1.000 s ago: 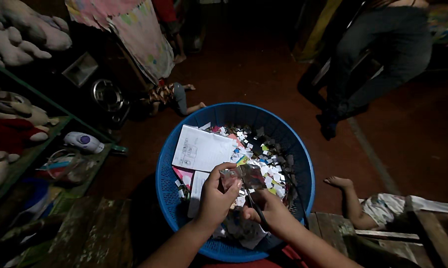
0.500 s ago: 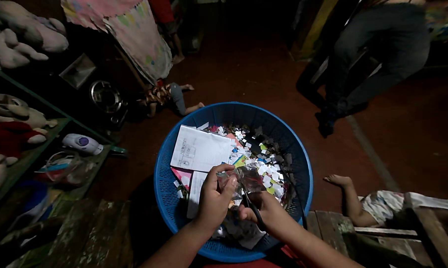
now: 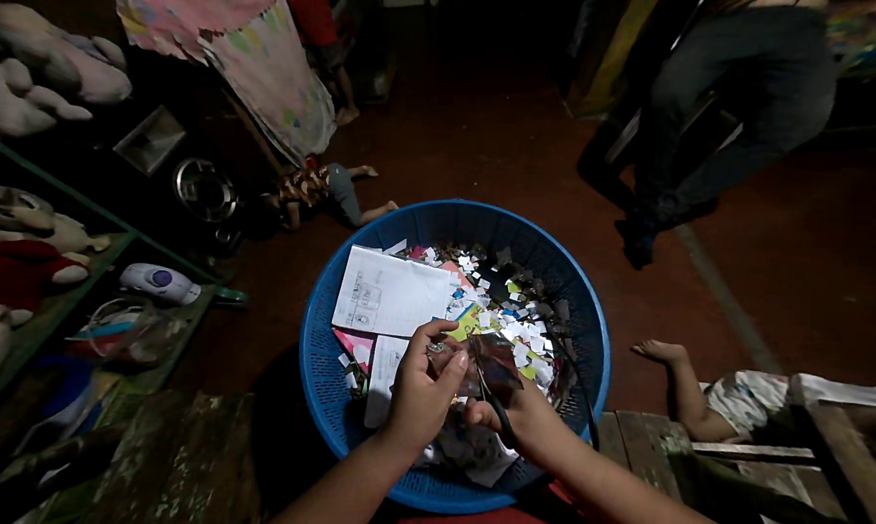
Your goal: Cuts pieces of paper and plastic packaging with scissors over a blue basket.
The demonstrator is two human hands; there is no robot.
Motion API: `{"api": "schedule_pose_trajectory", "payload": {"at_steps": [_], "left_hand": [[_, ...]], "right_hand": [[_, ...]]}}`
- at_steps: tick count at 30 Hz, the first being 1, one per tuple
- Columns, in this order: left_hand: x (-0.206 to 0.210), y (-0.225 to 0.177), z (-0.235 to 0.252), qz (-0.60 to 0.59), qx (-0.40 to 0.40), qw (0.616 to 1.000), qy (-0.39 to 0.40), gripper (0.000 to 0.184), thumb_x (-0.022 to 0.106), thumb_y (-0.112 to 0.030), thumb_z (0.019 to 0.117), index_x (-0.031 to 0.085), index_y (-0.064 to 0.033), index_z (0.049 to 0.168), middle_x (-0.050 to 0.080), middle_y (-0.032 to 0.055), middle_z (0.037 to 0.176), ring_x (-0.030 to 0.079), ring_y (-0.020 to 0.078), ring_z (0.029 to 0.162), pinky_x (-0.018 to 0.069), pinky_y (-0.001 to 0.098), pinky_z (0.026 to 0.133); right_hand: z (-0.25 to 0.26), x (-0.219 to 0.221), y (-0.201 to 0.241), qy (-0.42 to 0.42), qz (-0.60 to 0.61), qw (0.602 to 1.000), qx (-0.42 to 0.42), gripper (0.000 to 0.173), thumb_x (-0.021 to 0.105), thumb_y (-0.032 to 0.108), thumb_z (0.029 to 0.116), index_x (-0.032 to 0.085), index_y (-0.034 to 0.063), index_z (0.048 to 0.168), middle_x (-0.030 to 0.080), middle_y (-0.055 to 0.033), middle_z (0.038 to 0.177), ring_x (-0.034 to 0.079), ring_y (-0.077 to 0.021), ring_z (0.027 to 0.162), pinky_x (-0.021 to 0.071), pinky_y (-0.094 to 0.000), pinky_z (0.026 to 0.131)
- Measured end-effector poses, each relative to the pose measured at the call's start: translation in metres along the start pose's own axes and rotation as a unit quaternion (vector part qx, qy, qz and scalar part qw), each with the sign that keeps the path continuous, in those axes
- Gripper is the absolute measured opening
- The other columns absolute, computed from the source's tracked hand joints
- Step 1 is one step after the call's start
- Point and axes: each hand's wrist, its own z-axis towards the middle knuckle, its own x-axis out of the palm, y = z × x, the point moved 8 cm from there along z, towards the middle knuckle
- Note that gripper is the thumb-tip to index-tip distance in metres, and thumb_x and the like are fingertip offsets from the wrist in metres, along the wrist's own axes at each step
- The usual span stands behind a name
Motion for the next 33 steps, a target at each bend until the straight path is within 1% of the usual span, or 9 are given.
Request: {"api": "schedule_pose_trajectory", "payload": {"at_steps": [2,4,8,10,18,22,24,27,33], "left_hand": [[-0.0003,0.0009,0.0002,0.002,0.002,1.000,-0.002,0.039,0.061,-0.002,0.0960,0.049,0.0039,0.133,0.064,0.0042,0.108,0.067,0.0067,0.085,0.0595,0.0239,0.075],[-0.0005,0.0014,0.0006,0.004,0.001,1.000,-0.003,0.040,0.061,-0.002,0.0957,0.048,0.0038,0.133,0.063,0.0038,0.109,0.067,0.0062,0.086,0.0593,0.0232,0.076],[-0.0009,0.0026,0.0017,0.001,-0.003,1.000,-0.004,0.041,0.061,-0.002,0.0952,0.048,0.0033,0.133,0.062,0.0027,0.106,0.066,0.0056,0.083,0.0591,0.0234,0.074],[-0.0008,0.0025,0.0021,-0.003,-0.010,1.000,-0.006,0.041,0.061,-0.002,0.0950,0.047,0.0036,0.134,0.063,0.0022,0.104,0.066,0.0055,0.079,0.0589,0.0231,0.071],[0.0008,0.0045,0.0025,0.002,-0.029,0.999,0.017,0.044,0.062,-0.002,0.0930,0.048,0.0031,0.134,0.063,0.0046,0.111,0.066,0.0053,0.082,0.0582,0.0221,0.073],[-0.0001,0.0051,0.0033,0.014,-0.037,0.999,0.020,0.044,0.061,-0.001,0.0929,0.048,0.0030,0.134,0.063,0.0048,0.109,0.065,0.0053,0.077,0.0572,0.0216,0.068],[-0.0010,0.0050,0.0037,0.021,-0.044,0.999,0.017,0.044,0.061,-0.001,0.0925,0.049,0.0026,0.134,0.063,0.0059,0.113,0.065,0.0055,0.078,0.0573,0.0217,0.068],[-0.0018,0.0043,0.0040,0.031,-0.052,0.998,0.012,0.042,0.060,0.000,0.0922,0.051,0.0015,0.133,0.063,0.0059,0.114,0.066,0.0057,0.080,0.0572,0.0212,0.068],[-0.0038,0.0055,0.0044,0.055,-0.065,0.996,0.009,0.038,0.060,0.000,0.0908,0.055,0.0010,0.129,0.066,0.0044,0.103,0.066,0.0058,0.078,0.0571,0.0210,0.068]], "right_hand": [[-0.0003,-0.0002,0.0003,-0.001,-0.002,1.000,0.003,0.079,0.076,0.066,0.0768,0.059,0.0086,0.127,0.069,0.0106,0.093,0.064,0.0041,0.081,0.0558,-0.0185,0.075],[-0.0005,-0.0014,0.0002,-0.009,0.000,1.000,0.008,0.075,0.078,0.064,0.0765,0.061,0.0089,0.125,0.067,0.0115,0.087,0.061,0.0049,0.072,0.0535,-0.0168,0.068],[-0.0007,-0.0018,0.0087,-0.009,0.010,1.000,-0.023,0.078,0.080,0.055,0.0784,0.058,0.0035,0.132,0.065,0.0106,0.094,0.054,0.0083,0.068,0.0479,-0.0107,0.062],[0.0000,-0.0021,0.0078,-0.008,0.004,1.000,-0.026,0.083,0.079,0.058,0.0780,0.057,0.0026,0.136,0.066,0.0099,0.095,0.055,0.0080,0.069,0.0489,-0.0108,0.062],[0.0024,-0.0015,0.0064,0.015,-0.007,1.000,-0.004,0.063,0.074,0.065,0.0800,0.063,0.0131,0.114,0.060,0.0128,0.080,0.051,0.0074,0.063,0.0448,-0.0125,0.057],[0.0001,-0.0027,0.0059,0.017,-0.014,1.000,0.015,0.073,0.074,0.059,0.0831,0.060,0.0051,0.130,0.066,0.0073,0.093,0.063,0.0018,0.074,0.0563,-0.0186,0.069],[0.0004,-0.0027,0.0056,0.019,-0.020,0.999,0.018,0.068,0.074,0.056,0.0845,0.061,0.0043,0.127,0.066,0.0066,0.089,0.063,0.0006,0.071,0.0564,-0.0199,0.067],[0.0022,-0.0025,0.0022,0.034,-0.011,0.999,0.026,0.046,0.074,0.048,0.0872,0.064,0.0110,0.111,0.064,0.0079,0.081,0.062,-0.0004,0.068,0.0555,-0.0204,0.064],[0.0018,-0.0057,0.0003,0.018,0.027,0.999,0.033,0.047,0.078,0.046,0.0840,0.067,0.0103,0.112,0.063,0.0095,0.074,0.061,-0.0002,0.062,0.0549,-0.0194,0.060]]}}
